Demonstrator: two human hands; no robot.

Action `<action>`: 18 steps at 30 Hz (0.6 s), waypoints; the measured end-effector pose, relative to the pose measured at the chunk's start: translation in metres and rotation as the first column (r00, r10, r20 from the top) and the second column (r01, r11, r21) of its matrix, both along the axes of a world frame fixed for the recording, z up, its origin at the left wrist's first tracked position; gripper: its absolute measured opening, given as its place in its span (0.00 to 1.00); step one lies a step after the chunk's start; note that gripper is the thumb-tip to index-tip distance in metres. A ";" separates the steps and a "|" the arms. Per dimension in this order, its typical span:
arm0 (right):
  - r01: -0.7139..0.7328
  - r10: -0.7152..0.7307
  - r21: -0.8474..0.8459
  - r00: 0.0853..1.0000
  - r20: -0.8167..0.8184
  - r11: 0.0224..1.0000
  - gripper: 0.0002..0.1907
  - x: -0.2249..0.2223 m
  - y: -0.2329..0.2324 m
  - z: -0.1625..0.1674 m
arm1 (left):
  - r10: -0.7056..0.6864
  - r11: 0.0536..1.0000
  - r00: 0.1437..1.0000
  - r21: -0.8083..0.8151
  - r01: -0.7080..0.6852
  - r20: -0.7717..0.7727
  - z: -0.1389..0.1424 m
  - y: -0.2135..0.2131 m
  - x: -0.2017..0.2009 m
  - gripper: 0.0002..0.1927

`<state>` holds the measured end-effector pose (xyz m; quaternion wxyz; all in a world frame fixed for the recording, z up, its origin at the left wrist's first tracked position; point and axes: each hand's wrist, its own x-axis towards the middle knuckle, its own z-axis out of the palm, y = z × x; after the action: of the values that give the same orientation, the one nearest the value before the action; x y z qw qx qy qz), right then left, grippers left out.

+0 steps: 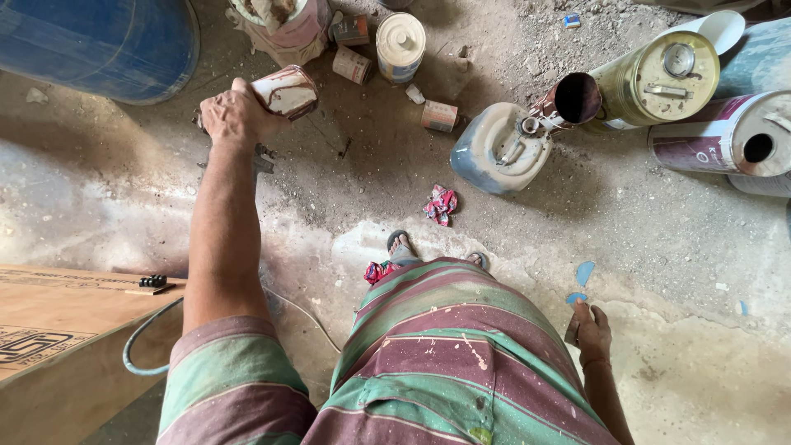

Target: The person sands the surface of a wooden panel door, first using a blue scraper and then a sanding block, working across the panel sections while another person assists. They then walk to paint cans on the floor, open a can, and use a spray gun to apply finish onto the panel surface.

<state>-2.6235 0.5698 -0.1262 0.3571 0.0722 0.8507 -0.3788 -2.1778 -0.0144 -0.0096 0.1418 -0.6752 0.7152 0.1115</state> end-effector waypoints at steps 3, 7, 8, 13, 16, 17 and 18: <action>-0.089 0.097 0.100 0.992 -0.084 0.991 0.45 0.002 -0.005 0.002 | -0.006 1.000 1.000 0.013 0.006 0.017 0.004 -0.001 -0.004 0.49; -0.055 0.056 0.049 0.998 -0.039 0.997 0.45 0.001 -0.009 0.004 | -0.017 1.000 1.000 0.008 0.016 0.007 0.009 -0.002 -0.009 0.50; -0.065 0.068 0.052 0.996 -0.053 0.997 0.45 0.001 -0.010 0.004 | -0.019 1.000 1.000 0.004 0.019 0.008 0.010 -0.002 -0.009 0.50; -0.073 0.077 0.058 0.995 -0.062 0.996 0.46 0.000 -0.012 0.008 | -0.031 0.999 0.999 -0.023 0.031 -0.014 0.014 -0.001 -0.014 0.50; -0.081 0.084 0.051 0.994 -0.066 0.995 0.46 0.002 -0.012 0.010 | -0.048 0.998 0.999 -0.051 0.048 0.002 0.016 -0.001 -0.017 0.52; -0.085 0.089 0.049 0.994 -0.070 0.995 0.46 0.003 -0.013 0.010 | -0.047 0.998 0.999 -0.043 0.048 0.017 0.016 -0.001 -0.018 0.52; -0.088 0.092 0.046 0.993 -0.074 0.995 0.46 0.004 -0.013 0.010 | -0.047 0.998 0.998 -0.035 0.049 0.032 0.017 -0.001 -0.018 0.52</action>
<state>-2.6194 0.5570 -0.1165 0.3393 0.0269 0.8741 -0.3465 -2.1961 -0.0150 0.0079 0.1435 -0.6619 0.7308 0.0849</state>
